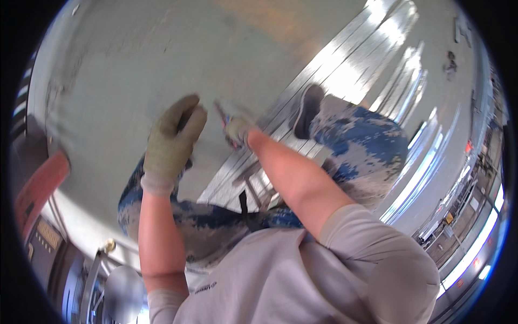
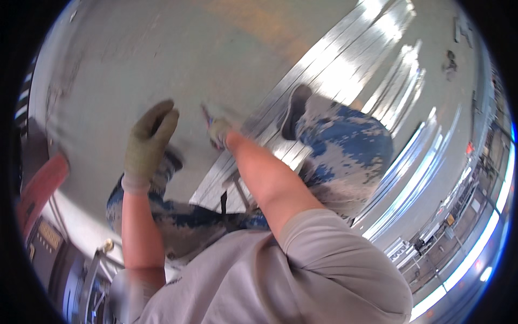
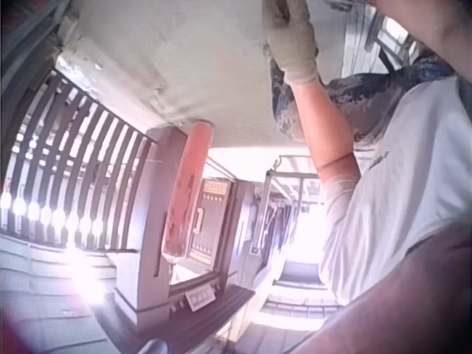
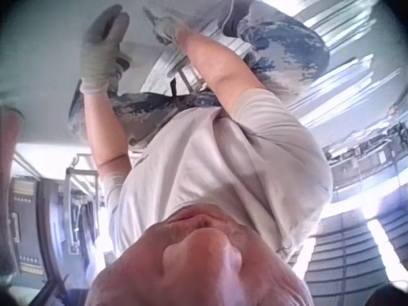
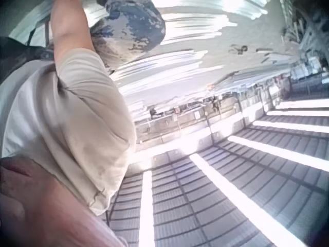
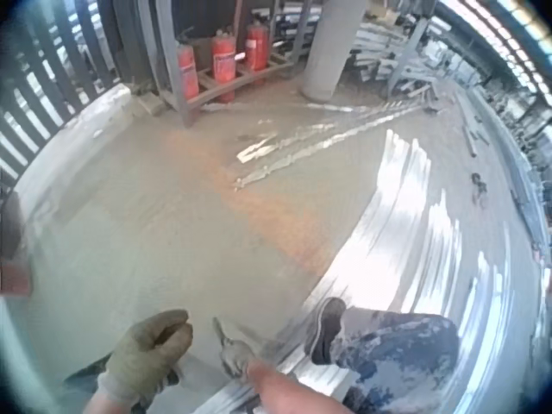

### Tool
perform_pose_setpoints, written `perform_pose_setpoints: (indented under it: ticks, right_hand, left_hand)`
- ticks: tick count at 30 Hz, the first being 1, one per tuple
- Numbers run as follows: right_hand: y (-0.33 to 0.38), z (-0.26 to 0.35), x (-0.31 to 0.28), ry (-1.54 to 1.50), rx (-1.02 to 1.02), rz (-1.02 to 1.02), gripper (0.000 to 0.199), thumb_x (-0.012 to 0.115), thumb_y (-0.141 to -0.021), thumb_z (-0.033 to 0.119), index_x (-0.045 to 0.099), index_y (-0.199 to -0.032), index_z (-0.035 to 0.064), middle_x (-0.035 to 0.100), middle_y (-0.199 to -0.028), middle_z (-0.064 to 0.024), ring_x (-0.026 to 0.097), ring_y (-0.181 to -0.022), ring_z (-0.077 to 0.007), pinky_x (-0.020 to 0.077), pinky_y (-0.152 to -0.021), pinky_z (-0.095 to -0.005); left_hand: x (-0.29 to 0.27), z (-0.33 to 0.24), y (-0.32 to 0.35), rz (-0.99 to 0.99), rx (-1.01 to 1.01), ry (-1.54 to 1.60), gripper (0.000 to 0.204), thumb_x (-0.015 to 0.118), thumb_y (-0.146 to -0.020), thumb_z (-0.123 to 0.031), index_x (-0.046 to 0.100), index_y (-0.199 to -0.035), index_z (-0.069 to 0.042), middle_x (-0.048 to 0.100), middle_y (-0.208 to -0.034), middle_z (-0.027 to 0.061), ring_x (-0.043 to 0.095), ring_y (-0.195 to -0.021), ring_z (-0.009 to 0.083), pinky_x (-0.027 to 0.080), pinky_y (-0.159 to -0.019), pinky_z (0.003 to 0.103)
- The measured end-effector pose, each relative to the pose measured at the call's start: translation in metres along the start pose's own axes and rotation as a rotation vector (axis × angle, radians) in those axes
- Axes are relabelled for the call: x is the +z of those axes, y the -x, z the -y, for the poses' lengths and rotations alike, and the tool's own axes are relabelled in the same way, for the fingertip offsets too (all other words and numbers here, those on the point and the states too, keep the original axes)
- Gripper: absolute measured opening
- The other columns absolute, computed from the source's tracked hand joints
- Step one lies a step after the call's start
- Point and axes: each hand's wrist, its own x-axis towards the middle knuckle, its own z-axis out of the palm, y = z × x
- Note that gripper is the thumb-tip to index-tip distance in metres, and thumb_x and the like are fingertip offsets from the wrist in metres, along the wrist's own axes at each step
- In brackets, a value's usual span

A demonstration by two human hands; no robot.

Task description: The person sits on the floor and uses tin snips to cut a long metal strip into smaller segments. They repeatedly position the snips along the strip, cut, and reposition to continue cutting.

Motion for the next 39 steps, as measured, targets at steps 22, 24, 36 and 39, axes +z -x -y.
perform_pose_setpoints:
  ticks: [22,24,36,39]
  right_hand:
    - [0.184,0.052,-0.084,-0.445,0.019,-0.143,0.02,0.068,-0.102,0.003,0.065,-0.121,-0.0016,0.075,-0.092,-0.0169,0.078,-0.076,-0.0335,0.0634,-0.06,-0.0509]
    - [0.198,0.047,-0.1,-0.49,-0.042,-0.164,0.022,0.069,-0.1,0.002,0.064,-0.121,-0.0016,0.074,-0.092,-0.0169,0.077,-0.074,-0.0334,0.0632,-0.059,-0.0505]
    - [0.296,0.041,-0.13,-0.778,-0.31,-0.172,0.033,0.08,-0.094,0.002,0.06,-0.12,0.0073,0.076,-0.101,-0.0171,0.078,-0.081,-0.0314,0.0649,-0.067,-0.0476]
    - [0.305,0.034,-0.135,-0.803,-0.339,-0.187,0.033,0.079,-0.094,0.002,0.061,-0.121,0.0075,0.077,-0.103,-0.0172,0.079,-0.082,-0.0317,0.0647,-0.067,-0.048]
  left_hand:
    - [-0.01,0.058,-0.017,-0.012,0.15,-0.083,0.068,0.076,-0.1,-0.042,0.067,-0.148,0.006,0.079,-0.111,0.0124,0.072,-0.1,0.0189,0.056,-0.094,0.034]
    - [-0.008,0.052,-0.013,-0.006,0.156,-0.06,0.069,0.076,-0.1,-0.043,0.067,-0.149,0.005,0.079,-0.113,0.0131,0.072,-0.101,0.0208,0.056,-0.096,0.036]
    - [-0.007,0.086,-0.022,0.045,0.134,-0.164,0.071,0.08,-0.098,-0.042,0.066,-0.152,0.003,0.079,-0.131,0.0197,0.075,-0.121,0.0299,0.056,-0.106,0.04]
    - [-0.008,0.089,-0.018,0.062,0.117,-0.19,0.071,0.08,-0.098,-0.042,0.066,-0.152,0.003,0.079,-0.133,0.0204,0.075,-0.123,0.0312,0.056,-0.108,0.041]
